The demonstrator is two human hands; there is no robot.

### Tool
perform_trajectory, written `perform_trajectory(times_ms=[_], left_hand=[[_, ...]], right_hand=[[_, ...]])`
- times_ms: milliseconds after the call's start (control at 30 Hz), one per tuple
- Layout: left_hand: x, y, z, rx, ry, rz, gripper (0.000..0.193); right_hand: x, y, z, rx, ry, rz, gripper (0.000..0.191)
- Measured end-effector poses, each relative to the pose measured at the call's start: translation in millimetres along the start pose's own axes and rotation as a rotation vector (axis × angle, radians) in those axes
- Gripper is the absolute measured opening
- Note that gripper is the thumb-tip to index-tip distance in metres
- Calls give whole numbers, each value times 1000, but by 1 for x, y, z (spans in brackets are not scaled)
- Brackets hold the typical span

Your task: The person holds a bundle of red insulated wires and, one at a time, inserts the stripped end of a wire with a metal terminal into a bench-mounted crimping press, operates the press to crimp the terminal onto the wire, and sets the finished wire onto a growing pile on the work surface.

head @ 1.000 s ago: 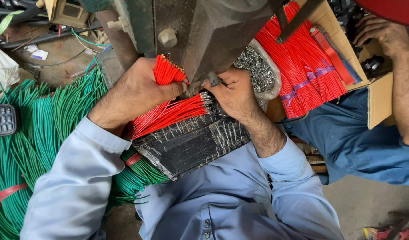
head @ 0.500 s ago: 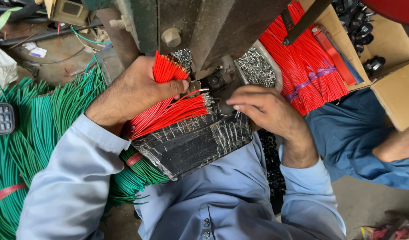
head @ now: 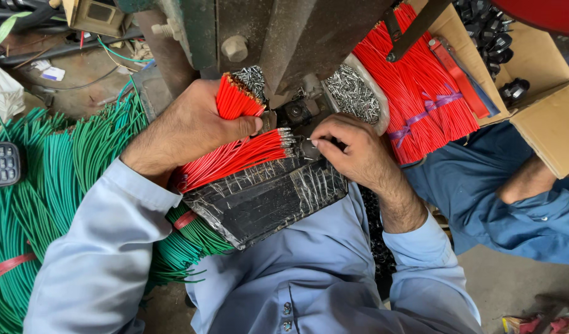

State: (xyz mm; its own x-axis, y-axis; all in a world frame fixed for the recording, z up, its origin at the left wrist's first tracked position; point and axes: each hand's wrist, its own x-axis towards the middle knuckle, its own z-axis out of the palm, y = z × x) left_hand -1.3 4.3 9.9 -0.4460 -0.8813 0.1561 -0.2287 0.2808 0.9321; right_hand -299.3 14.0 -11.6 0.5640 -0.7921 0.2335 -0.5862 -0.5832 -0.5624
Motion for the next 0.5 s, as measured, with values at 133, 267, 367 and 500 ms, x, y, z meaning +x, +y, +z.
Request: perform_trajectory(times_ms=[133,267,367,500], left_hand=[[-1,0,0,-17,-5,-45,17],[0,-2,-1,-29,4,-13,13],[0,-5,0,-70,0,6,10],[0,-4,0,-50,21,-30,10]], right_hand=[[4,-2,4,53,42,57,18],[6,4,11,264,110,170,12],[13,10,19,409,176,119,10],[30,12,39,751,256,-16,10]])
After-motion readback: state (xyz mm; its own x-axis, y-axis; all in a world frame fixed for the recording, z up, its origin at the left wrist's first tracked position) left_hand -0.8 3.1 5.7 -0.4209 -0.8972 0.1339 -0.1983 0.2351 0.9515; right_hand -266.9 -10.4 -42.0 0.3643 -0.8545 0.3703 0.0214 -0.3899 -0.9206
